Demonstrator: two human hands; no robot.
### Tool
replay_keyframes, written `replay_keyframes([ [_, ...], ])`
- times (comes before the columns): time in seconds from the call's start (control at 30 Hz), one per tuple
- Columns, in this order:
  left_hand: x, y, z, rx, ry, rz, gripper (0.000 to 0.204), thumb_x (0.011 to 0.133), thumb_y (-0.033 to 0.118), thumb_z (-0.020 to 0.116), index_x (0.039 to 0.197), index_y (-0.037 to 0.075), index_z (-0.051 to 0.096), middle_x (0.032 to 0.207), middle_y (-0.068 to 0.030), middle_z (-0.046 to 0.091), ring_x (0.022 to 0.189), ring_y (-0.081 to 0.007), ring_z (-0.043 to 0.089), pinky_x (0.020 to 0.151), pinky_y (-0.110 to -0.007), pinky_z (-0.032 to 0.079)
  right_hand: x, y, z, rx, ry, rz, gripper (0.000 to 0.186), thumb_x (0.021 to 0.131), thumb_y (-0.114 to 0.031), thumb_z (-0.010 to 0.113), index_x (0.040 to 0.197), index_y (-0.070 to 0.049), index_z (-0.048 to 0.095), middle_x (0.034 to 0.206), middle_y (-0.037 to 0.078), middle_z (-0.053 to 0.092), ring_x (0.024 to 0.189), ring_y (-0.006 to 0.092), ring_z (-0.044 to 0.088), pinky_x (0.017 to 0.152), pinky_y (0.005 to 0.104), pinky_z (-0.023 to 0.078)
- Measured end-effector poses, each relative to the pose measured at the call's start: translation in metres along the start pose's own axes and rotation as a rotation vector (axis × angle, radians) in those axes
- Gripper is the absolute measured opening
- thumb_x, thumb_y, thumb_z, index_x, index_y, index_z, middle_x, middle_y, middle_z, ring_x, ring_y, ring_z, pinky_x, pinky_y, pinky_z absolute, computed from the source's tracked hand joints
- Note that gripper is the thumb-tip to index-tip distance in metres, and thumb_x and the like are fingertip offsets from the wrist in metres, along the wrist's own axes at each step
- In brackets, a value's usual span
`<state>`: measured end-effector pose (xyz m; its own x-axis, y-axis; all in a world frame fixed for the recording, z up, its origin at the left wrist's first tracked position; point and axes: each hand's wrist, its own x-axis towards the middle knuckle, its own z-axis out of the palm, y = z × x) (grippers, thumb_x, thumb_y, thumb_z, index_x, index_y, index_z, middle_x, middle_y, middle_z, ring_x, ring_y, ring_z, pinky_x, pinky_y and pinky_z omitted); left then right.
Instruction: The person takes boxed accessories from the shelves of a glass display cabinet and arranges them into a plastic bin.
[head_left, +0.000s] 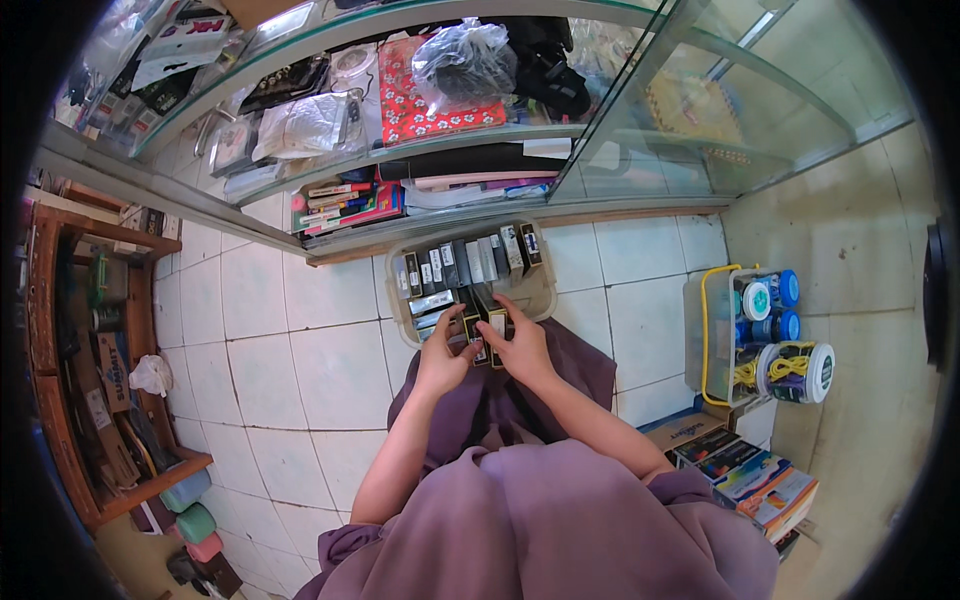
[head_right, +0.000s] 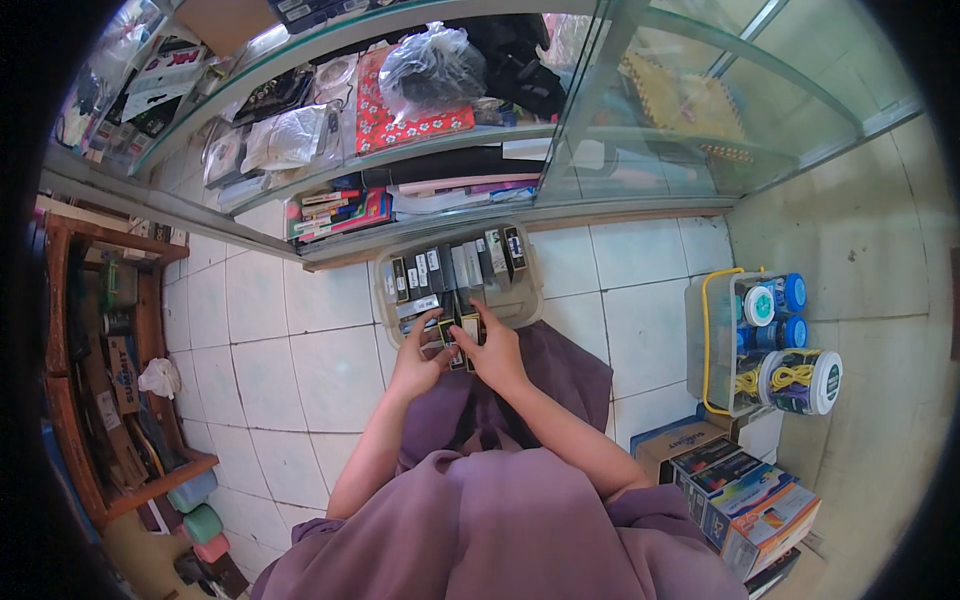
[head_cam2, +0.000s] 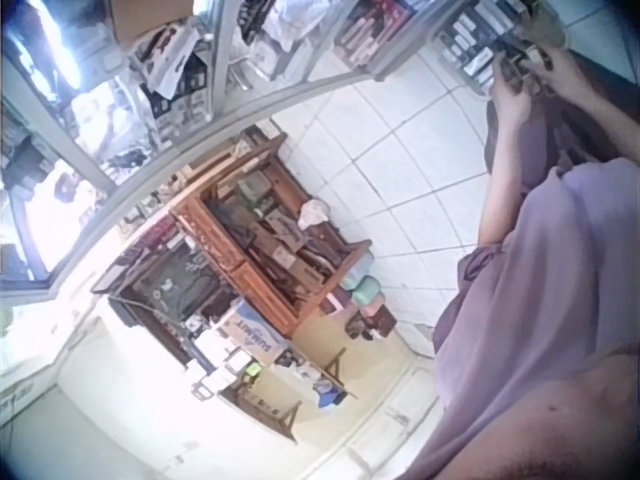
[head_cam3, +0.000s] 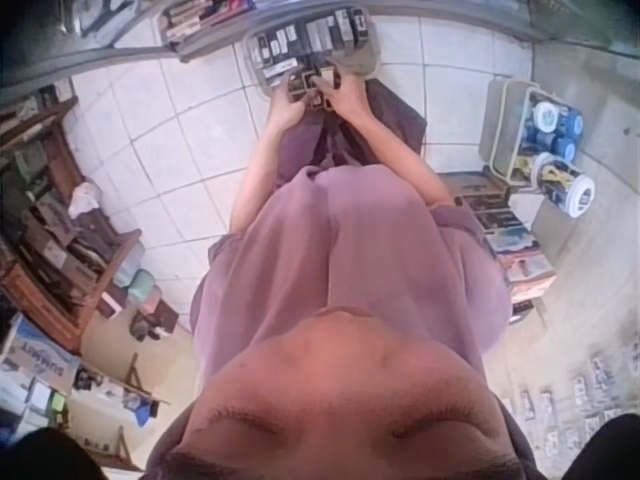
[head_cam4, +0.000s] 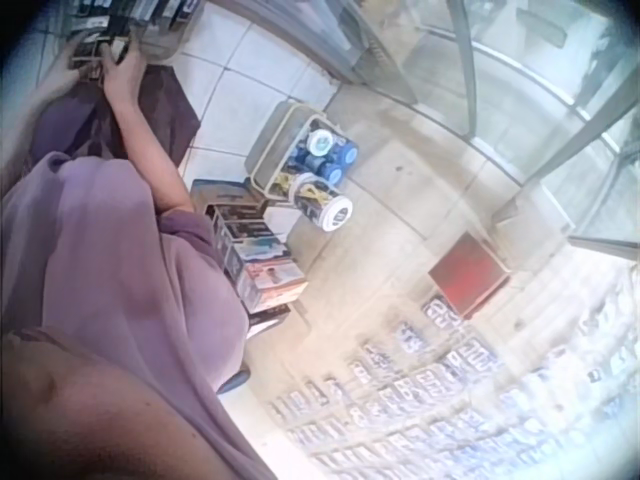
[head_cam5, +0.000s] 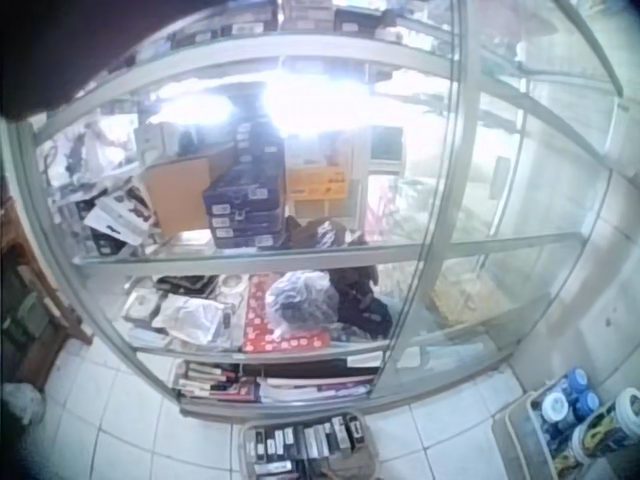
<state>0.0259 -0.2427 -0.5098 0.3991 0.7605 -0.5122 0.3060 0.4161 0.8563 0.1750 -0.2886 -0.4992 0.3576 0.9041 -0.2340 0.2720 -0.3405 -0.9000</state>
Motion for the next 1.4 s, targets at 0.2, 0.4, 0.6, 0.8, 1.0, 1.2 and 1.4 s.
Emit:
replay_keyframes([
  [0.2,-0.002,-0.002,0.000,0.188,0.035,0.250,0.076,0.072,0.004,0.073,0.139,0.013,0.038,0.118,-0.0193,0.062,0.091,-0.0254,0.068,0.077,-0.033,0.053,-0.006,0.021,0.006,0.011,0.159,0.070,0.050,0.087,-0.030,0.069,0.126,-0.007,0.047,0.103,0.017,0.064,0.090,0.0244,0.066,0.072,0.0360,0.054],
  [0.4,0.006,0.027,-0.010,0.373,-0.154,0.152,0.074,0.071,0.002,0.072,0.138,0.010,0.041,0.121,-0.0181,0.061,0.104,-0.0272,0.065,0.082,-0.035,0.053,-0.003,0.046,0.017,0.539,0.170,0.399,0.057,0.091,-0.033,0.064,0.132,-0.012,0.031,0.114,0.015,0.051,0.090,0.0289,0.063,0.061,0.0495,0.061],
  [0.6,0.030,0.042,-0.014,0.566,-0.256,0.103,0.060,0.073,0.002,0.070,0.130,0.007,0.052,0.118,-0.0167,0.064,0.106,-0.0292,0.063,0.089,-0.037,0.051,0.002,0.013,0.011,0.749,0.174,0.615,0.062,0.090,-0.033,0.065,0.133,-0.012,0.025,0.114,0.015,0.051,0.096,0.0274,0.060,0.065,0.0527,0.060],
  [0.8,0.071,0.035,-0.013,0.761,-0.389,0.187,0.056,0.074,-0.003,0.064,0.128,0.007,0.054,0.118,-0.0163,0.064,0.108,-0.0306,0.062,0.091,-0.037,0.049,0.024,0.057,0.027,0.816,0.249,0.573,0.063,0.089,-0.027,0.068,0.132,-0.009,0.025,0.119,0.014,0.048,0.095,0.0239,0.060,0.065,0.0396,0.058],
  [1.0,0.106,0.013,-0.013,0.746,-0.232,0.280,0.056,0.068,-0.007,0.054,0.122,0.009,0.060,0.113,-0.0175,0.065,0.106,-0.0355,0.060,0.091,-0.043,0.047,0.060,0.085,0.052,0.999,0.257,0.671,0.034,0.093,-0.020,0.063,0.121,-0.009,0.049,0.112,0.008,0.058,0.099,0.0211,0.060,0.081,0.0404,0.053],
  [1.2,0.103,-0.012,-0.002,0.930,-0.072,0.464,0.054,0.068,-0.005,0.062,0.121,0.005,0.060,0.115,-0.0159,0.060,0.107,-0.0362,0.053,0.093,-0.041,0.045,0.078,0.105,0.068,1.085,0.163,0.746,0.025,0.097,-0.023,0.055,0.115,-0.007,0.055,0.114,0.007,0.058,0.102,0.0231,0.059,0.086,0.0422,0.050],
  [1.4,0.107,-0.039,0.005,1.125,0.060,0.472,0.060,0.068,-0.001,0.067,0.126,0.006,0.055,0.115,-0.0111,0.053,0.105,-0.0311,0.052,0.091,-0.040,0.046,0.094,0.127,0.072,1.252,0.043,0.858,0.051,0.096,-0.049,0.046,0.125,-0.008,0.052,0.126,0.010,0.054,0.118,0.0254,0.051,0.099,0.0474,0.038],
])
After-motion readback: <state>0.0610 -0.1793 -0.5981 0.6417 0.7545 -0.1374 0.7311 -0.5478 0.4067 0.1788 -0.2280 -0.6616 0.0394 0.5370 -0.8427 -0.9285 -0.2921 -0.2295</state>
